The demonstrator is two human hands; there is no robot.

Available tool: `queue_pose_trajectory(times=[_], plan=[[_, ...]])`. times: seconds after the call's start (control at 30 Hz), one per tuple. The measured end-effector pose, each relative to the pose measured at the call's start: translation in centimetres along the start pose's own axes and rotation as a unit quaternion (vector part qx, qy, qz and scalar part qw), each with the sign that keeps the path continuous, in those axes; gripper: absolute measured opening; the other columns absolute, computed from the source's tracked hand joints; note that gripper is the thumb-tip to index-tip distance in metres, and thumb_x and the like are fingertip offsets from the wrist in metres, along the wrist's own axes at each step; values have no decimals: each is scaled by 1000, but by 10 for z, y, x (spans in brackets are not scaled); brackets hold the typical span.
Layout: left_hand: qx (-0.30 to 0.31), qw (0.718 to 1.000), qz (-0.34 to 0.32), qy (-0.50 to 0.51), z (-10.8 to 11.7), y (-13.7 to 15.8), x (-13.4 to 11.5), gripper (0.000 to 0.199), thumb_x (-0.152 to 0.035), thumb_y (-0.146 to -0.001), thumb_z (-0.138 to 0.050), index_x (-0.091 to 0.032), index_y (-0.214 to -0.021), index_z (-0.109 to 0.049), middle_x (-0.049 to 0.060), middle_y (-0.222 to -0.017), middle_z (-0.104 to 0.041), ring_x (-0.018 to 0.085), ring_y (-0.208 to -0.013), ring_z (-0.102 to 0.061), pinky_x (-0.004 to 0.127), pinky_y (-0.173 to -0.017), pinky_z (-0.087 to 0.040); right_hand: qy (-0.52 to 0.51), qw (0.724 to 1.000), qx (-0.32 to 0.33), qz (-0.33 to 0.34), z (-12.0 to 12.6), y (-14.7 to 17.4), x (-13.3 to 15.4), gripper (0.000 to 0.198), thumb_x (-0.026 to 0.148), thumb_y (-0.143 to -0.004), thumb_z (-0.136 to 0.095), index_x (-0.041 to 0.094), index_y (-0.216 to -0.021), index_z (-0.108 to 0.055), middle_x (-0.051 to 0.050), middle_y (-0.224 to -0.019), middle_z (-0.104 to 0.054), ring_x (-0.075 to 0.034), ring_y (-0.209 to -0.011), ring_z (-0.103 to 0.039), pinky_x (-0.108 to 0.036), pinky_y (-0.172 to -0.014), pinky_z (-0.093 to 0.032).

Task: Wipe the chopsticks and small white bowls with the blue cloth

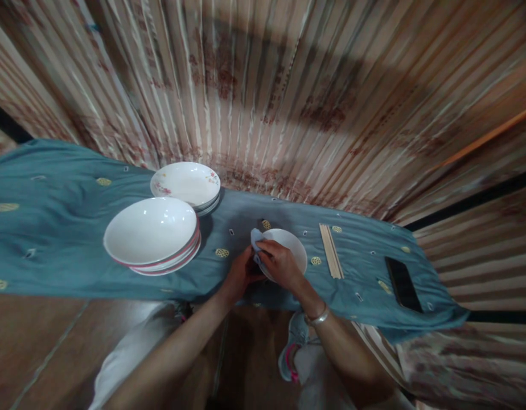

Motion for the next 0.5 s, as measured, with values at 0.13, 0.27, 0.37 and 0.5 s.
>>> queue_pose_trajectory(times=[0.13,0.27,0.37,0.5], plan=[[18,1000,11,19,2,-2,2,49,-54,-89,-47,-16,-117,-63,13,-115,-68,26,-104,-63,40,-81,-55,-40,999,10,-3,4,13,6,27,17,-89,-53,21,-111,-69,-9,-115,-69,-18,-106,-64,-32,-95,-49],[3,1000,21,20,1,-3,3,52,-55,-91,-41,-18,-120,-62,12,-115,-68,26,-104,-63,36,-76,-56,-62,998,25,-9,10,29,8,26,19,-90,-53,20,-111,-70,-10,-115,-68,-19,-107,-64,-32,-95,-50],[14,1000,16,20,-3,0,0,53,-55,-90,-42,-21,-128,-57,10,-117,-68,25,-103,-64,34,-73,-56,-60,997,38,-10,15,42,7,26,20,-91,-54,20,-111,-70,-9,-116,-68,-19,-107,-64,-34,-97,-50],[19,1000,5,-1,-5,3,-3,57,-57,-86,-49,-22,-131,-56,11,-119,-67,26,-101,-64,35,-71,-56,-27,998,47,-3,20,55,2,25,19,-91,-53,22,-109,-70,-8,-117,-68,-19,-107,-64,-35,-96,-51]])
Point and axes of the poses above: each hand's wrist, its own y-axis away from the middle knuckle, its own z-axis out of the back of the hand, x = y × z, the point moved 1 cm from there along -y, towards the middle knuckle
